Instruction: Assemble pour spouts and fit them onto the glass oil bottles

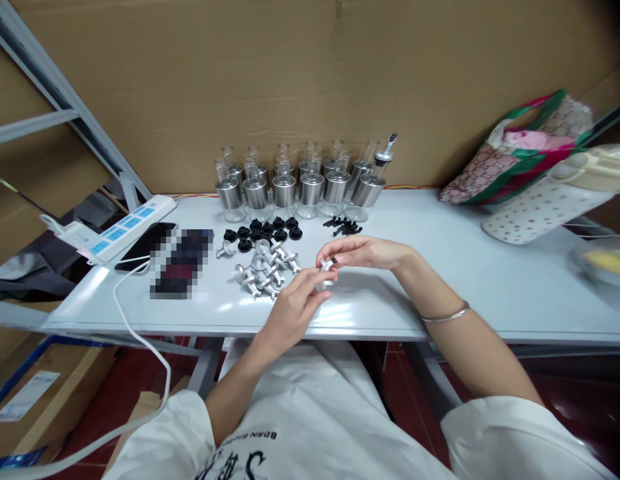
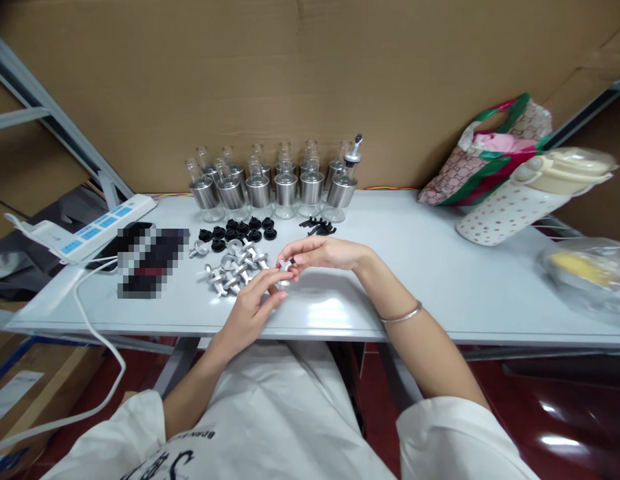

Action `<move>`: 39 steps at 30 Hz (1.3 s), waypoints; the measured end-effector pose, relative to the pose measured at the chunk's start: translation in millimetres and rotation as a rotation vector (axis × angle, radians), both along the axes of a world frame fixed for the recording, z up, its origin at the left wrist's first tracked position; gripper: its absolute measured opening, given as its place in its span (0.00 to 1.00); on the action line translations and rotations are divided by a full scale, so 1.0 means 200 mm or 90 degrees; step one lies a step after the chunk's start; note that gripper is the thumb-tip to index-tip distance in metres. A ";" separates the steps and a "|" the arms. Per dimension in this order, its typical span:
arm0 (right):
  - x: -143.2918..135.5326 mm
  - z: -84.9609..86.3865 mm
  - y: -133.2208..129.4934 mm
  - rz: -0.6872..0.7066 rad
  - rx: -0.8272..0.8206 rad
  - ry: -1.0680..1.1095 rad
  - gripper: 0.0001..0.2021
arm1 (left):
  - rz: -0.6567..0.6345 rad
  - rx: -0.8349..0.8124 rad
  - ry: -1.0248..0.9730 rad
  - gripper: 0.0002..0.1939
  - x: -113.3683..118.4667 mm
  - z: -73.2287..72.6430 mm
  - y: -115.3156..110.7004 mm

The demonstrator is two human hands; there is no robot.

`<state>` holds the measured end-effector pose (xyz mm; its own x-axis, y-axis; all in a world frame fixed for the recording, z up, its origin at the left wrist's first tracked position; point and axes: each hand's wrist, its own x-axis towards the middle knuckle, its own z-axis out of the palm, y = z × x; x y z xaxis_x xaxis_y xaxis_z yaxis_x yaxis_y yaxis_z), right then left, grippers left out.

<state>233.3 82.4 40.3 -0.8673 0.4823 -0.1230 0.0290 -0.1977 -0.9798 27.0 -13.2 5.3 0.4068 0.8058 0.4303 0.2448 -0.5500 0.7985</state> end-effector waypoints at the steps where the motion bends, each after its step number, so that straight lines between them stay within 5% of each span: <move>1: 0.00 0.00 0.00 0.002 -0.003 0.002 0.13 | -0.002 0.003 -0.007 0.13 0.00 0.00 0.00; 25: -0.11 0.03 -0.04 -0.058 0.127 -0.010 0.15 | 0.075 0.014 -0.044 0.10 0.00 -0.05 0.01; 35: -0.27 0.08 0.02 -0.335 0.085 0.121 0.14 | 0.196 0.021 -0.242 0.24 0.03 -0.06 0.00; 39: -0.27 0.02 0.06 -0.353 0.260 -0.056 0.05 | 0.217 0.086 -0.304 0.20 0.03 -0.07 0.01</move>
<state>179.5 94.0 45.3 -0.4751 0.8736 0.1050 0.1125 0.1787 -0.9775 32.8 -11.6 -8.9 -0.1290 0.7820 0.6098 0.0571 -0.6081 0.7918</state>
